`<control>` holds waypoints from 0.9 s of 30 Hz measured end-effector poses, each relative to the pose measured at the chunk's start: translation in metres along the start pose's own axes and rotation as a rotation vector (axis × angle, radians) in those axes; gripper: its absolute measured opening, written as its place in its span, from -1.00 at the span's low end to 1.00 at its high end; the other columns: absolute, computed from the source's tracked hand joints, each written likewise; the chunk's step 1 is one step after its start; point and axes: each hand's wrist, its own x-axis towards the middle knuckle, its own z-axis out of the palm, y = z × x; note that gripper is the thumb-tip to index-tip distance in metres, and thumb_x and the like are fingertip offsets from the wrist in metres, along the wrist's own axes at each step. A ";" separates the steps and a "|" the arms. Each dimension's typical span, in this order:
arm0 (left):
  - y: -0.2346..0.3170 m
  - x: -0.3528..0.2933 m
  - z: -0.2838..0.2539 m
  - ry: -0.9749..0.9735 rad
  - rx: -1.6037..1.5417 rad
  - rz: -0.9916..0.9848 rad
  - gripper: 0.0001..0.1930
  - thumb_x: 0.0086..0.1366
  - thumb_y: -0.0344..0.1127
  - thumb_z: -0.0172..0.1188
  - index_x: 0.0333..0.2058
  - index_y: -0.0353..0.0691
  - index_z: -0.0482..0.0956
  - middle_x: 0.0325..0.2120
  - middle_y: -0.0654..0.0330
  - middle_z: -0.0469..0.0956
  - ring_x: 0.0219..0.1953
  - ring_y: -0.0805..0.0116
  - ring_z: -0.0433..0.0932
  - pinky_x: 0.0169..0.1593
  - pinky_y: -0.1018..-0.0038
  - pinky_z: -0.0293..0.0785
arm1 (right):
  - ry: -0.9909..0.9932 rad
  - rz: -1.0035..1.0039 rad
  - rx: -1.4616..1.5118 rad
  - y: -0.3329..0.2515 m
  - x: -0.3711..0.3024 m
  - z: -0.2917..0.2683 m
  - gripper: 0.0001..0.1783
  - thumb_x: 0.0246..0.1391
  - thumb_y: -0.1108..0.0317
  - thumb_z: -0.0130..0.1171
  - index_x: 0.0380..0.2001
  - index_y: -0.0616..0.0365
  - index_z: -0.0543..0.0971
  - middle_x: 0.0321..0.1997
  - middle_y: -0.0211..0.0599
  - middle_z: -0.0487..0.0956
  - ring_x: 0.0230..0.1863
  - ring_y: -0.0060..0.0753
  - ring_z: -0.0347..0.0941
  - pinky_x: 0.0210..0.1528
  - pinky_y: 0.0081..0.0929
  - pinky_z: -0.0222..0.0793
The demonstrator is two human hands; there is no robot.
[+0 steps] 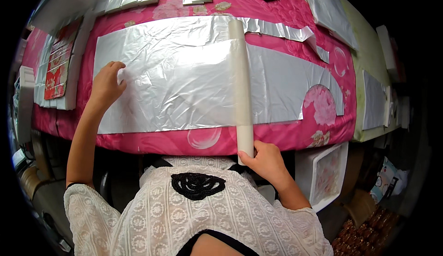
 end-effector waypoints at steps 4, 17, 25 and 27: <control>0.105 -0.004 0.038 0.278 -0.201 0.472 -0.52 0.00 -0.61 0.07 -0.02 -0.23 0.38 0.02 0.05 0.38 0.11 0.03 0.31 0.14 0.28 0.27 | -0.028 0.007 -0.017 -0.001 0.000 -0.004 -0.58 -0.14 0.07 0.24 -0.40 0.28 0.57 -0.57 -0.06 0.55 -0.54 -0.16 0.52 -0.46 -0.36 0.38; 0.182 -0.006 0.143 0.056 0.045 0.504 -0.30 0.20 -0.13 -0.19 0.21 -0.52 -0.01 0.25 -0.22 -0.03 0.33 -0.09 -0.12 0.33 0.11 -0.26 | -0.090 -0.117 0.278 -0.023 0.129 -0.058 -0.38 0.02 -0.12 0.11 -0.62 0.36 0.57 -0.66 -0.13 0.53 -0.60 -0.28 0.48 -0.47 -0.41 0.40; 0.183 -0.006 0.145 0.057 0.061 0.508 -0.30 0.19 -0.16 -0.21 0.20 -0.57 -0.02 0.25 -0.26 -0.06 0.34 -0.09 -0.15 0.34 0.13 -0.32 | -0.166 -0.039 1.406 -0.046 0.258 -0.073 -0.62 0.16 0.12 0.03 -0.22 0.27 0.47 -0.27 -0.25 0.52 -0.25 -0.42 0.48 -0.20 -0.49 0.45; 0.184 -0.006 0.142 0.041 0.065 0.501 -0.29 0.18 -0.16 -0.20 0.20 -0.58 -0.02 0.25 -0.26 -0.07 0.34 -0.08 -0.15 0.34 0.13 -0.32 | -0.141 -0.044 1.725 -0.044 0.272 -0.077 -0.71 0.16 0.23 0.03 -0.19 0.24 0.41 -0.22 -0.22 0.49 -0.16 -0.25 0.46 -0.08 -0.30 0.43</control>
